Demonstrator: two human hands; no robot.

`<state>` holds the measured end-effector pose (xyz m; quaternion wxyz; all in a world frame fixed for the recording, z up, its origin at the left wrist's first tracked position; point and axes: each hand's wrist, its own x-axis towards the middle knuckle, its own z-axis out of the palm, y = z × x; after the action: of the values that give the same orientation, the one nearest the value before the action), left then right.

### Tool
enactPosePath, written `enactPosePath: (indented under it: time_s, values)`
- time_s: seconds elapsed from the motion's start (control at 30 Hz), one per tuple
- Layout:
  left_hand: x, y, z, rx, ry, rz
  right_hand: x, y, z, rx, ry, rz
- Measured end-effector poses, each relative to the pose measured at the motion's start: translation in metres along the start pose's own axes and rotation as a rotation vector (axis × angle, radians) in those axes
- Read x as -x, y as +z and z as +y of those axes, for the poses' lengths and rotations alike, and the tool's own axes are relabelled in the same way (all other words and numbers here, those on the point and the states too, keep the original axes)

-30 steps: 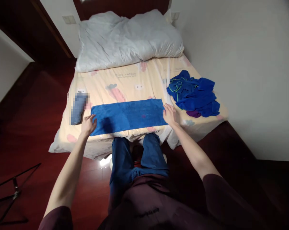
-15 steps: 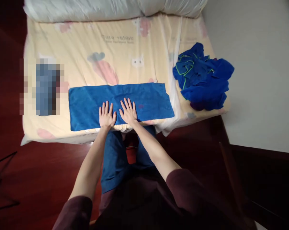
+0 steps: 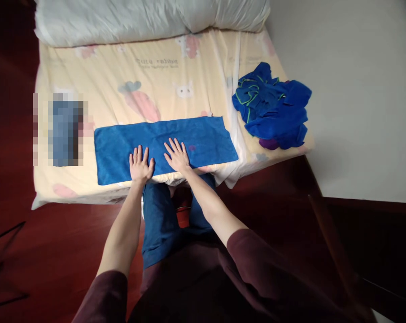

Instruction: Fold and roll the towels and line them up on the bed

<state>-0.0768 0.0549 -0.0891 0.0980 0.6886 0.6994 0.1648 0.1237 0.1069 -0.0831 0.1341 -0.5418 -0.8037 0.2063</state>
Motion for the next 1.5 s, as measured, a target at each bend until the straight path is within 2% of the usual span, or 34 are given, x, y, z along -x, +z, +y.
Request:
enactPosePath:
  time_s: [0.17, 0.33, 0.57, 0.77, 0.9, 1.1, 1.3, 1.4, 1.5]
  values:
    - [0.007, -0.011, -0.026, -0.038, -0.069, 0.024, 0.002, -0.006, 0.014, 0.021, 0.005, -0.015]
    - [0.009, -0.016, -0.047, -0.027, -0.110, 0.067, 0.006, -0.019, 0.044, 0.055, 0.084, 0.023]
    - [0.015, -0.028, -0.068, -0.040, -0.166, 0.087, 0.016, -0.044, 0.112, 0.060, 0.229, 0.119]
    - [0.023, -0.041, -0.099, -0.065, -0.244, 0.075, 0.039, -0.077, 0.179, 0.119, 0.355, 0.156]
    - [0.027, -0.050, -0.110, -0.100, -0.268, 0.041, 0.053, -0.094, 0.205, 0.175, 0.368, 0.125]
    - [0.028, -0.054, -0.109, -0.071, -0.284, -0.004, 0.058, -0.098, 0.208, 0.225, 0.396, 0.117]
    - [0.028, -0.054, -0.106, -0.059, -0.294, 0.005, 0.051, -0.100, 0.201, 0.140, 0.413, 0.100]
    - [0.021, -0.051, -0.082, -0.043, -0.222, 0.015, 0.041, -0.102, 0.175, 0.162, 0.295, 0.069]
    - [-0.006, -0.037, -0.034, 0.008, -0.058, -0.044, 0.016, -0.091, 0.124, 0.162, 0.115, 0.003]
